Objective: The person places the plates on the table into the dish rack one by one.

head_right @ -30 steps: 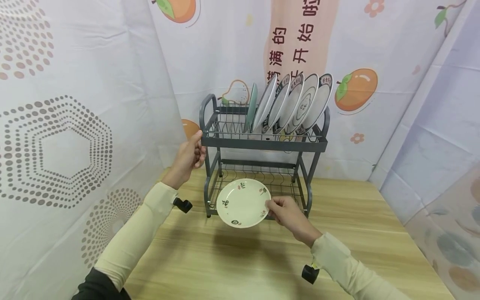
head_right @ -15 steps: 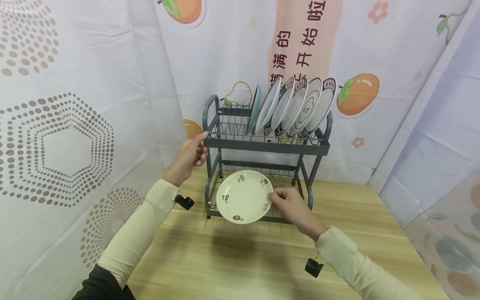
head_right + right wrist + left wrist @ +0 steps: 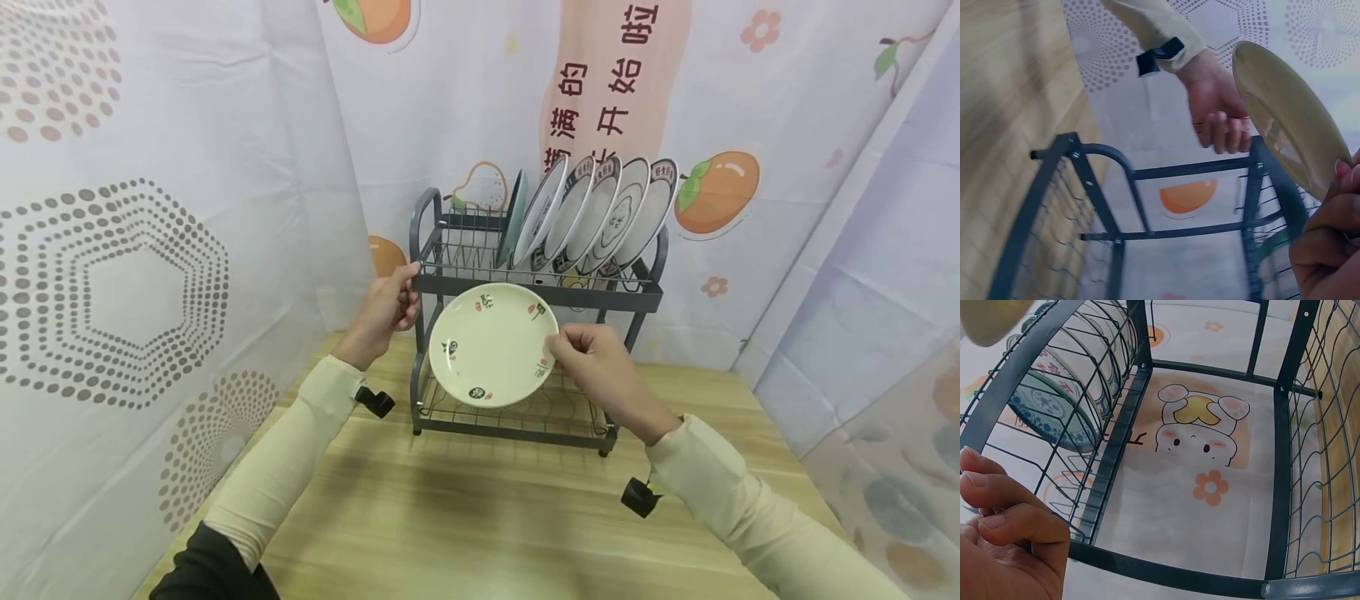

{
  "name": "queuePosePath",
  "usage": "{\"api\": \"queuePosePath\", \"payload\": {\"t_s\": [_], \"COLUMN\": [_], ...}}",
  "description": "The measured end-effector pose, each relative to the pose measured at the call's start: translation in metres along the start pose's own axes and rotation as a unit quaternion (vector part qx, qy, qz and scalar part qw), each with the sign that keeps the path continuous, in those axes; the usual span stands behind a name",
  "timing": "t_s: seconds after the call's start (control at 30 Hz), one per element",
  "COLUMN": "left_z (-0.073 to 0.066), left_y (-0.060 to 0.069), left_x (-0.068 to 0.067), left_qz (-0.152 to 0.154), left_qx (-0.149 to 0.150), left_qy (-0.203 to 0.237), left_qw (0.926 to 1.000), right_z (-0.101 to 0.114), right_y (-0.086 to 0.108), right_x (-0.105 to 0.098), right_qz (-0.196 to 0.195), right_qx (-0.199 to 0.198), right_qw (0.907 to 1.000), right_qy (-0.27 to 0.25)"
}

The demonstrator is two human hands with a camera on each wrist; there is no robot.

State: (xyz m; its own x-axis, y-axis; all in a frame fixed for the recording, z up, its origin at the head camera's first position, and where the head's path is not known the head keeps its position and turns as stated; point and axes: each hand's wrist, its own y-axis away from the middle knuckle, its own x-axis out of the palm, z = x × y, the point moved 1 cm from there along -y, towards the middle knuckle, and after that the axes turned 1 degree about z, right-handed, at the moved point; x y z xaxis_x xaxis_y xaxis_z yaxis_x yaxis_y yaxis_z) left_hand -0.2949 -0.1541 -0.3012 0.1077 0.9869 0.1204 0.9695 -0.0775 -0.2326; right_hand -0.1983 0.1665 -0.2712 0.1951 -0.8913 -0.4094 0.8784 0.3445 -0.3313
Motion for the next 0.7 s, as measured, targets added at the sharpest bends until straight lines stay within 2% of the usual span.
{"api": "queuePosePath", "payload": {"t_s": [0.33,0.57,0.7], "left_z": [0.000,-0.001,-0.001], "left_y": [-0.001,-0.002,-0.002], "left_x": [0.000,-0.002,-0.002], "left_qz": [0.002,0.006,0.011], "left_qx": [0.004,0.007,0.009], "left_qy": [-0.007,-0.014,-0.017], "left_qw": [1.0000,0.9999,0.9998], "right_z": [0.035,0.052,0.066], "right_y": [-0.018,-0.035,-0.050], "right_x": [-0.010,-0.018,-0.022], "right_qz": [-0.048,-0.095,-0.115], "right_qx": [-0.036,-0.064,-0.067], "right_qw": [0.9957,0.9795,0.9736], "right_qy": [0.070,0.166,0.186]}}
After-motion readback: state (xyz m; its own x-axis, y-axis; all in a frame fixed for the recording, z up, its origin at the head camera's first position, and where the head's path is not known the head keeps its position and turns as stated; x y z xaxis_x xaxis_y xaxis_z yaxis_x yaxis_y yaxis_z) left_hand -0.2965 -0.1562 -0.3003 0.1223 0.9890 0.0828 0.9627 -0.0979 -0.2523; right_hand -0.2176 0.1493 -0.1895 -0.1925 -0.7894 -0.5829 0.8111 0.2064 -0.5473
